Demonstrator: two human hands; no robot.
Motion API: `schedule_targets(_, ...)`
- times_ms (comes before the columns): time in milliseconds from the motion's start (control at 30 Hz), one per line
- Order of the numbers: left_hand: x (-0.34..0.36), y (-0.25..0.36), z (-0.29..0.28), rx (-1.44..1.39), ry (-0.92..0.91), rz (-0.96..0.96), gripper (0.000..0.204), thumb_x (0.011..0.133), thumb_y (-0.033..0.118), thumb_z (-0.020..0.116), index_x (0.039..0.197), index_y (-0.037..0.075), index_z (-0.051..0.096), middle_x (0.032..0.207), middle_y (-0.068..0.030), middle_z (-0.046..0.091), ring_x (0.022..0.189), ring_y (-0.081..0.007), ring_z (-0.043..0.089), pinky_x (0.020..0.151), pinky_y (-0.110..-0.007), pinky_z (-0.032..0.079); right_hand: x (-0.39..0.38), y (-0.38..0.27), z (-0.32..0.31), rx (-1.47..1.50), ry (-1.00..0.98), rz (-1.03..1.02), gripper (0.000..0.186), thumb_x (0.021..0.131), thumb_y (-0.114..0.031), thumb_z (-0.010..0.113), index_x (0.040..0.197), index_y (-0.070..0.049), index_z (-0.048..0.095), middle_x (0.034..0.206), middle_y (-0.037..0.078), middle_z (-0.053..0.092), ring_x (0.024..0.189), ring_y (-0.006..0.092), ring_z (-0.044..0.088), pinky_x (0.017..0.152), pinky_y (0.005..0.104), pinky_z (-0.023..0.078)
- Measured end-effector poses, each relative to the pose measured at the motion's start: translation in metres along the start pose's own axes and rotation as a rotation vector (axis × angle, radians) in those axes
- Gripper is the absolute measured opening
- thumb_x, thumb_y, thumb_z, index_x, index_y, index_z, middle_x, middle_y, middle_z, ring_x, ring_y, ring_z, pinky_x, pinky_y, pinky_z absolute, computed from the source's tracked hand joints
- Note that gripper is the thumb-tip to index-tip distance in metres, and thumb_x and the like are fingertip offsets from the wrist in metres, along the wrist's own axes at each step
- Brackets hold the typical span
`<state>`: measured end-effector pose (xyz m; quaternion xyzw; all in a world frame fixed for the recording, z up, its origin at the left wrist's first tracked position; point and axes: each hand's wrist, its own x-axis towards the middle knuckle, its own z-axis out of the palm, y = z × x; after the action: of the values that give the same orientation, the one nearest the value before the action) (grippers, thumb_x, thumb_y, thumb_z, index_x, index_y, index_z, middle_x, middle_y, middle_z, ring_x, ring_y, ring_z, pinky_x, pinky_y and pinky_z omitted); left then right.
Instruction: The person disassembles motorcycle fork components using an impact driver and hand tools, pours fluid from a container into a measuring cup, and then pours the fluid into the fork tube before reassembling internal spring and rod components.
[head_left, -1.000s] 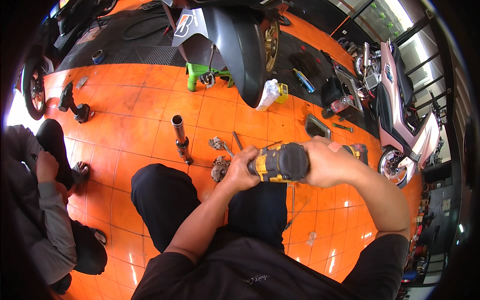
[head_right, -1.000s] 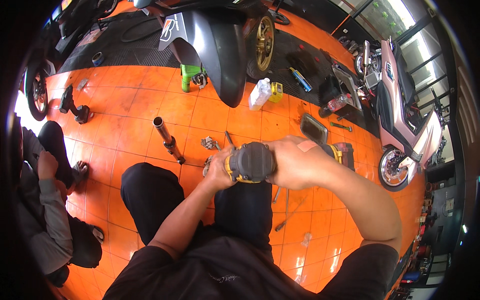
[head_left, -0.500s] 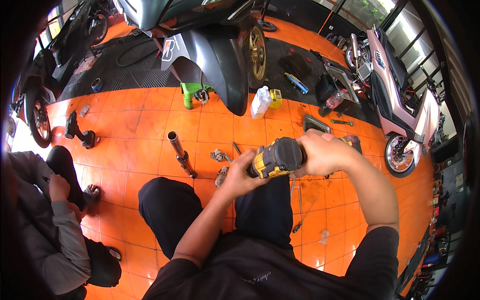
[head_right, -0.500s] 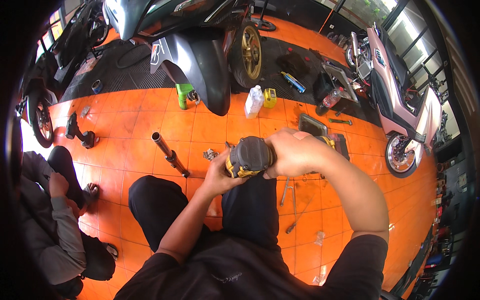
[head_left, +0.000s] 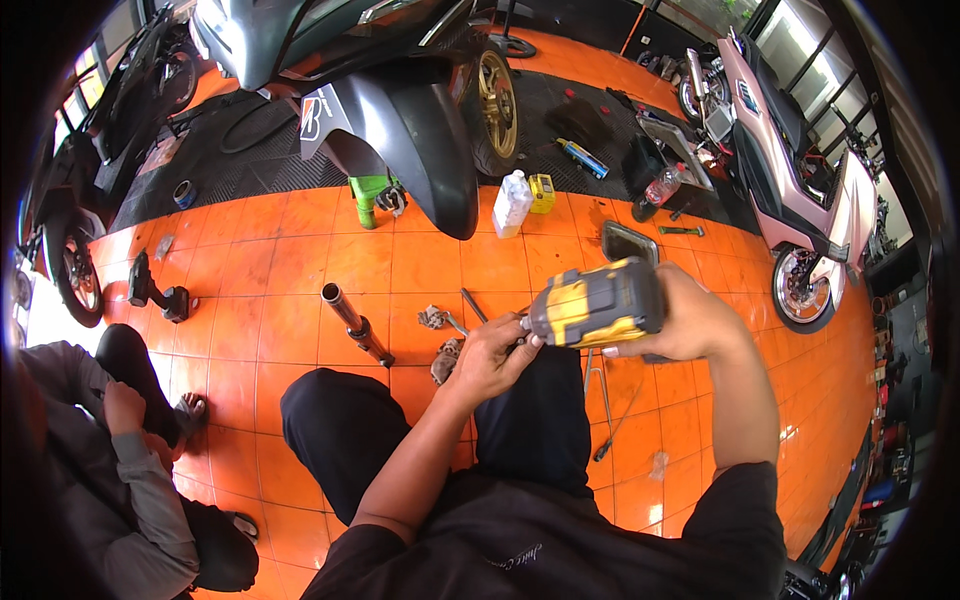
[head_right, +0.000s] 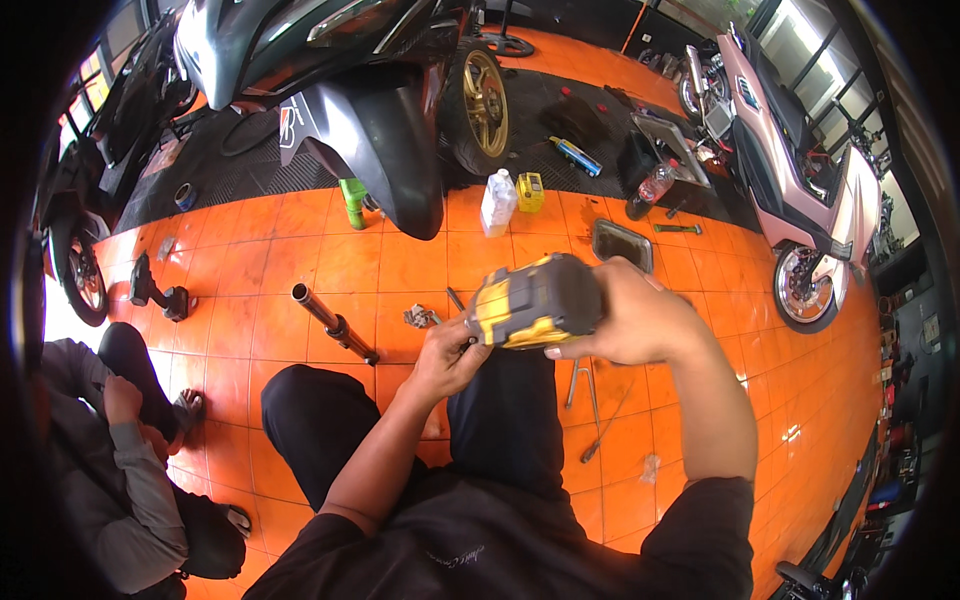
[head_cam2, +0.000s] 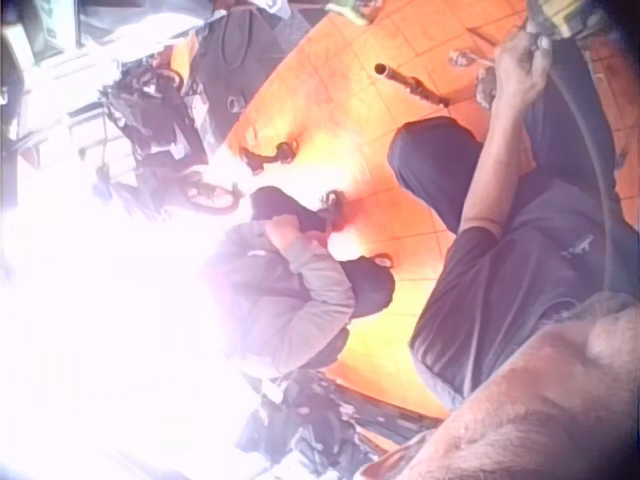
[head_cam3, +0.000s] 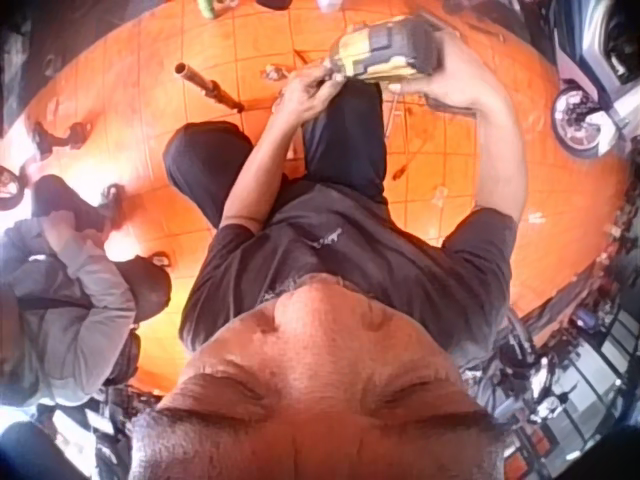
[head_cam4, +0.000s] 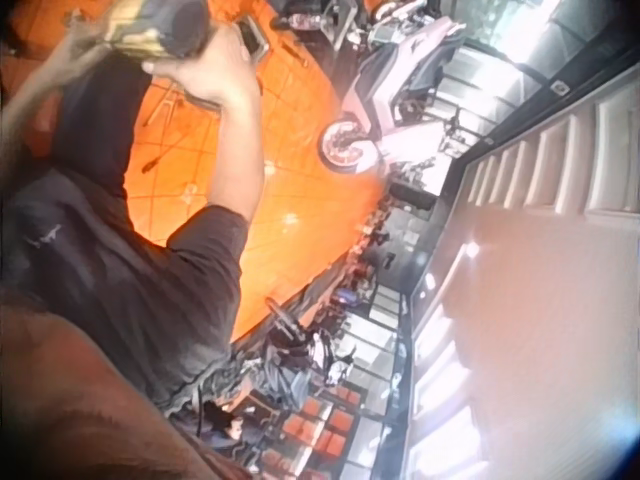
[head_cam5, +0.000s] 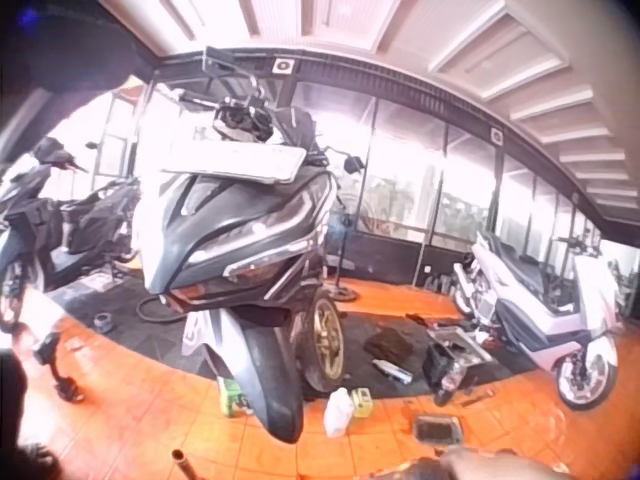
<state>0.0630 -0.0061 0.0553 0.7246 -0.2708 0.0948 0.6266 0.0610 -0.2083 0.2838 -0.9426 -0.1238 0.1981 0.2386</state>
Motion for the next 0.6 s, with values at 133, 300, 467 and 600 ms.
schedule_targets(133, 0.006, 0.016, -0.002, 0.139, 0.089, 0.099, 0.015, 0.091, 0.015, 0.069, 0.096, 0.001, 0.070, 0.086, -0.0140, 0.068, 0.075, -0.0307, 0.068, 0.067, -0.038, 0.053, -0.024, 0.054, 0.046, 0.404, 0.234, -0.037, 0.060, 0.066, -0.017, 0.092, 0.117, -0.002, 0.066, 0.106, 0.011, 0.073, 0.102, 0.0211, 0.068, 0.092, 0.0344, 0.050)
schedule_targets(300, 0.009, 0.013, -0.008, 0.214, 0.118, -0.024, 0.016, 0.095, 0.015, 0.065, 0.100, 0.001, 0.070, 0.087, -0.0125, 0.069, 0.072, -0.0248, 0.067, 0.068, -0.034, 0.053, -0.050, 0.165, 0.154, 0.881, 0.538, 0.196, 0.053, 0.071, -0.004, 0.086, 0.119, -0.001, 0.062, 0.107, 0.005, 0.071, 0.099, 0.0138, 0.066, 0.088, 0.0311, 0.052)
schedule_targets(467, 0.001, 0.000, -0.005, -0.025, 0.247, -0.224, 0.032, 0.106, 0.020, 0.047, 0.107, -0.005, 0.066, 0.086, -0.0098, 0.069, 0.078, -0.0134, 0.065, 0.071, -0.027, 0.052, -0.072, 0.291, 0.289, 0.865, 1.133, 0.566, 0.050, 0.075, -0.008, 0.086, 0.117, 0.001, 0.060, 0.110, 0.009, 0.069, 0.100, 0.0205, 0.065, 0.084, 0.0340, 0.050)
schedule_targets(600, 0.005, 0.008, -0.007, -0.122, 0.306, -0.213, 0.057, 0.109, 0.043, 0.034, 0.108, -0.007, 0.063, 0.085, -0.0110, 0.068, 0.088, -0.0206, 0.067, 0.083, -0.033, 0.052, -0.112, 0.368, 0.324, 0.734, 1.379, 0.946, 0.038, 0.084, -0.007, 0.079, 0.116, 0.005, 0.063, 0.114, 0.011, 0.069, 0.097, 0.0226, 0.064, 0.083, 0.0385, 0.052)
